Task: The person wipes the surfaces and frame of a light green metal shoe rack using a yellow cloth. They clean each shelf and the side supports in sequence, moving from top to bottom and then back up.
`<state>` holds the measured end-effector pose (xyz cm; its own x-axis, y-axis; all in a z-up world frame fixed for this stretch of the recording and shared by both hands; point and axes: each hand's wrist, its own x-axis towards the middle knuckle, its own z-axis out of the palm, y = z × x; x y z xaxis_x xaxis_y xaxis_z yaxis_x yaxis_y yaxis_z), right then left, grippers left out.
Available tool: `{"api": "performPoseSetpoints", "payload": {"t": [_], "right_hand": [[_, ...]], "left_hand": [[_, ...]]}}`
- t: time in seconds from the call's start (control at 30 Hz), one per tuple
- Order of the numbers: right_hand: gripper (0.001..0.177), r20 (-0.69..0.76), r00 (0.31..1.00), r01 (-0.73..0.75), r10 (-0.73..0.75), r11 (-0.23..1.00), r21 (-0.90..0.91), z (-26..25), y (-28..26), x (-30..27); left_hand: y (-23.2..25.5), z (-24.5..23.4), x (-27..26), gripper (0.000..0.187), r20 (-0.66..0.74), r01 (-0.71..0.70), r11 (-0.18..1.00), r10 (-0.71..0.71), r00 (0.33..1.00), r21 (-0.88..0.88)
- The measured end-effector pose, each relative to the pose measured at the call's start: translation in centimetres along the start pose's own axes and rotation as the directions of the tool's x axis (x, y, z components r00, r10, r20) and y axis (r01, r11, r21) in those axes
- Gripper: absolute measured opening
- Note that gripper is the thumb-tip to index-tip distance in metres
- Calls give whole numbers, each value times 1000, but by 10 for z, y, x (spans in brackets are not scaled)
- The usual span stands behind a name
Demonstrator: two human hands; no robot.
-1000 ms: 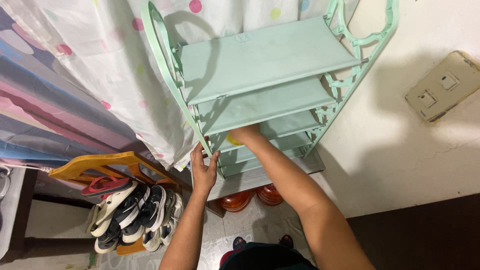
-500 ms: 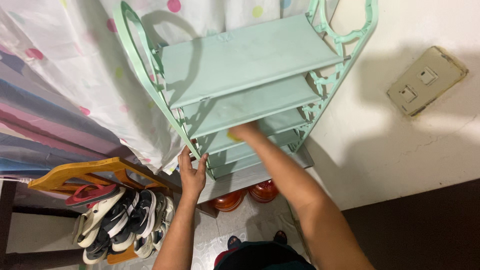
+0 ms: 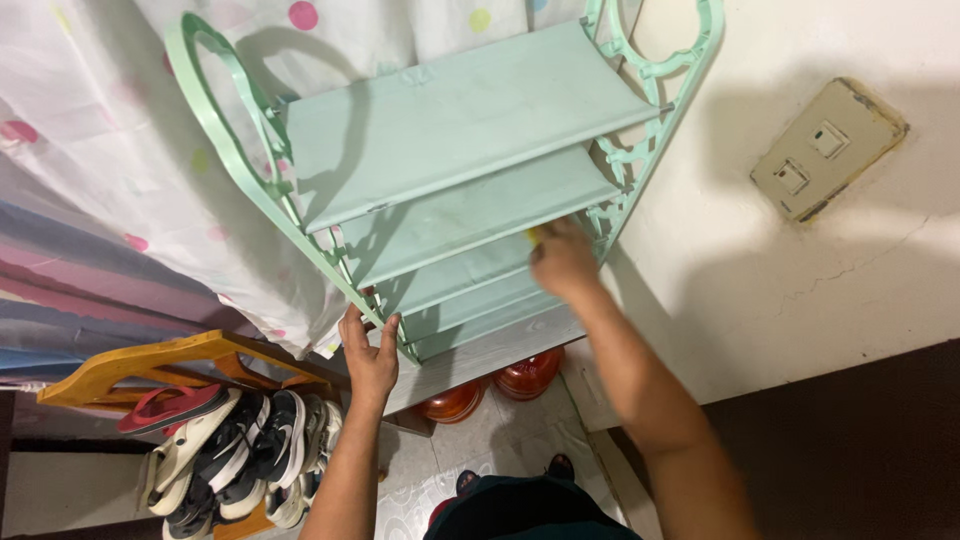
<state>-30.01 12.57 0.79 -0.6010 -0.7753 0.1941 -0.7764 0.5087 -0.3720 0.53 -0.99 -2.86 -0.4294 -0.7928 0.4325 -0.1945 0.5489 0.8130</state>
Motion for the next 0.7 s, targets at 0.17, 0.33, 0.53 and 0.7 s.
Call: {"api": "performPoseSetpoints", "payload": {"t": [0.17,0.33,0.53,0.7], "right_hand": [[52,209,966,128,-150,985,119,17,-88,-27],[54,302,866,319,-399,905,280,36,-153,-38],[64,272,875,280,-400,877,391,25,-116,-34],[60,256,966,-51,-26,956,289,-10,-31,-28]], "left_hand": [[-3,2,0,58,-5,-13,1000,13,1000,5],[-7,2,-1,59,-11,-49,998,49,999,42],[-6,-4,-1,56,4,-64,997,64,998,42],[1,-6,2,56,19,-66,997,65,998,44]]}}
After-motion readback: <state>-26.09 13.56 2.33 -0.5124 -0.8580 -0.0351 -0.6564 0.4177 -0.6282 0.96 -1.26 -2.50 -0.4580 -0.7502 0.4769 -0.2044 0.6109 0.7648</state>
